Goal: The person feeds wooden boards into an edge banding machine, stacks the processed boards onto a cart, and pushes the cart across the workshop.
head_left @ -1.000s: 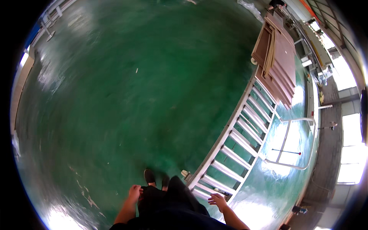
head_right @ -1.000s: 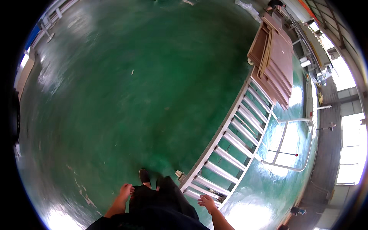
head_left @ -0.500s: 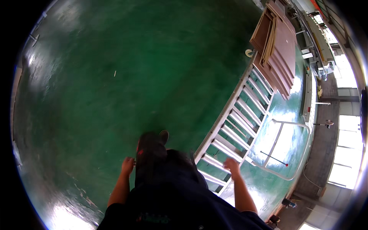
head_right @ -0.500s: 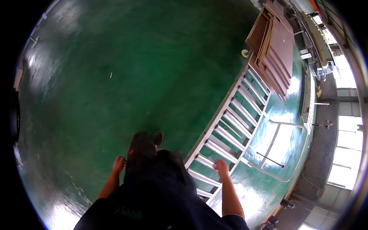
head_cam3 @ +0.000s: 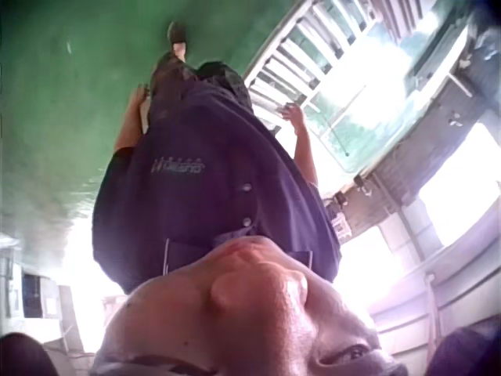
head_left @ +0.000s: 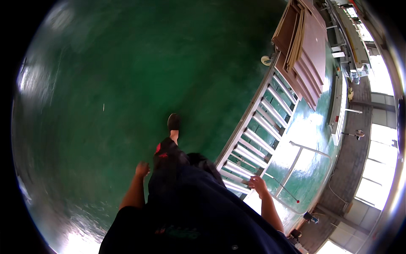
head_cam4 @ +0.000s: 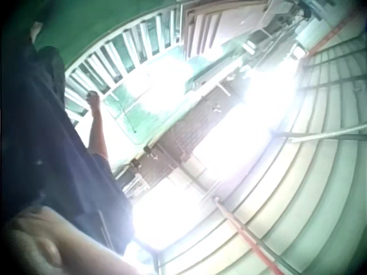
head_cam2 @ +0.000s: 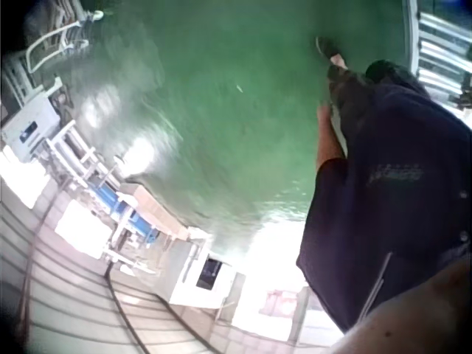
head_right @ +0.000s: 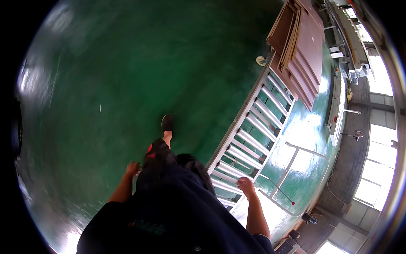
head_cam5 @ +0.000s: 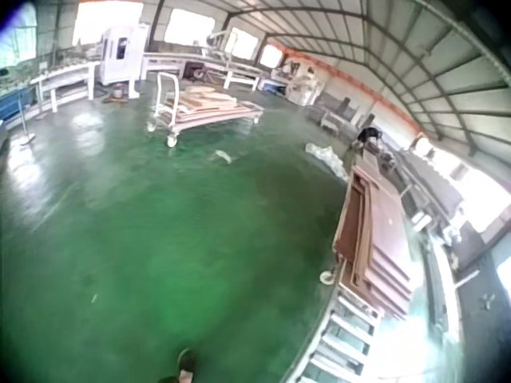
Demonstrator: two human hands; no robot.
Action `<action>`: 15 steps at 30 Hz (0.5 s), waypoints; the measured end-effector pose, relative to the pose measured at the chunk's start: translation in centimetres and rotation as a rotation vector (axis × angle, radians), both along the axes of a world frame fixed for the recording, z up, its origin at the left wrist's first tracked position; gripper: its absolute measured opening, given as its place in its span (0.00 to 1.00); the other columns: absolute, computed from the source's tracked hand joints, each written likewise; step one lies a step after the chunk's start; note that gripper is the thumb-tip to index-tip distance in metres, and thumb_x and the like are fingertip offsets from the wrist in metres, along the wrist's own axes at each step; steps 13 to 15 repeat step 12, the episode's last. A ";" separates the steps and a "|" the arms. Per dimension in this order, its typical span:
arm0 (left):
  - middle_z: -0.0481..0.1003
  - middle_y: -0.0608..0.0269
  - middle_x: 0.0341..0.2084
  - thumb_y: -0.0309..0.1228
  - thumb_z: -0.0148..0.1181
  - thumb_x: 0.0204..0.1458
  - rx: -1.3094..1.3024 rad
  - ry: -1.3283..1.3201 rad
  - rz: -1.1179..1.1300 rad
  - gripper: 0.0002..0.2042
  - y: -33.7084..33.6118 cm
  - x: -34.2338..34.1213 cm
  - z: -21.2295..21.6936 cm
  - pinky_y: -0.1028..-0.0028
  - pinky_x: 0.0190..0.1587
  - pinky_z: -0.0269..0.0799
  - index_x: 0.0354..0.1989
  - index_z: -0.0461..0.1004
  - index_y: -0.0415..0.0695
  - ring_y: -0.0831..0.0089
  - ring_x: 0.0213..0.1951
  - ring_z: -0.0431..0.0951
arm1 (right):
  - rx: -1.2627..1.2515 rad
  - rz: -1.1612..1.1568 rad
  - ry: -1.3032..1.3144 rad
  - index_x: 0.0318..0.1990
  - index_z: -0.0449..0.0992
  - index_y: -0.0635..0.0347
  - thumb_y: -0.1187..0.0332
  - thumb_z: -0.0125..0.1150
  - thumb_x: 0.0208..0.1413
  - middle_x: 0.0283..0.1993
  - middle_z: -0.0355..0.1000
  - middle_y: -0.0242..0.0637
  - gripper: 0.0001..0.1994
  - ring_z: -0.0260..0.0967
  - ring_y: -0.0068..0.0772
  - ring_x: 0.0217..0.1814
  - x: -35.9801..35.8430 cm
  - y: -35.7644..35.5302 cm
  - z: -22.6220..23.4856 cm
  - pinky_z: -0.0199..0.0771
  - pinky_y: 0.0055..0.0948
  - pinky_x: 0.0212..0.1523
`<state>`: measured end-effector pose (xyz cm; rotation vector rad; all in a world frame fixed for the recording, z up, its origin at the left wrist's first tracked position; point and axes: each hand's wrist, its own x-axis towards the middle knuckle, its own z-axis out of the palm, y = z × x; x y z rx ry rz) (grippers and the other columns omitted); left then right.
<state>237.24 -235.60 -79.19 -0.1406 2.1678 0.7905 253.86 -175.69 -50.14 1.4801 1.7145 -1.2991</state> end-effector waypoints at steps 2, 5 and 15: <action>0.75 0.59 0.26 0.35 0.57 0.48 0.063 0.098 -0.011 0.10 9.5 -8.6 3.4 0.67 0.33 0.72 0.36 0.71 0.45 0.65 0.30 0.76 | 0.024 -0.195 0.030 0.46 0.70 0.62 0.67 0.52 0.58 0.37 0.74 0.40 0.12 0.73 0.30 0.32 0.5 1.9 1.5 0.72 0.27 0.34; 0.74 0.62 0.25 0.37 0.54 0.53 0.269 -0.176 0.401 0.10 22.3 -20.7 13.3 0.75 0.31 0.69 0.35 0.69 0.43 0.75 0.26 0.73 | 0.040 -0.352 0.053 0.47 0.69 0.61 0.65 0.52 0.58 0.36 0.73 0.40 0.13 0.73 0.33 0.33 -1.3 4.5 2.0 0.72 0.30 0.34; 0.74 0.66 0.27 0.36 0.51 0.55 0.359 -0.136 0.460 0.09 39.0 -33.9 15.2 0.78 0.30 0.68 0.36 0.69 0.45 0.80 0.26 0.72 | -0.041 -0.244 0.013 0.53 0.68 0.59 0.63 0.53 0.58 0.41 0.74 0.43 0.17 0.74 0.40 0.37 -9.8 15.4 -3.3 0.73 0.35 0.38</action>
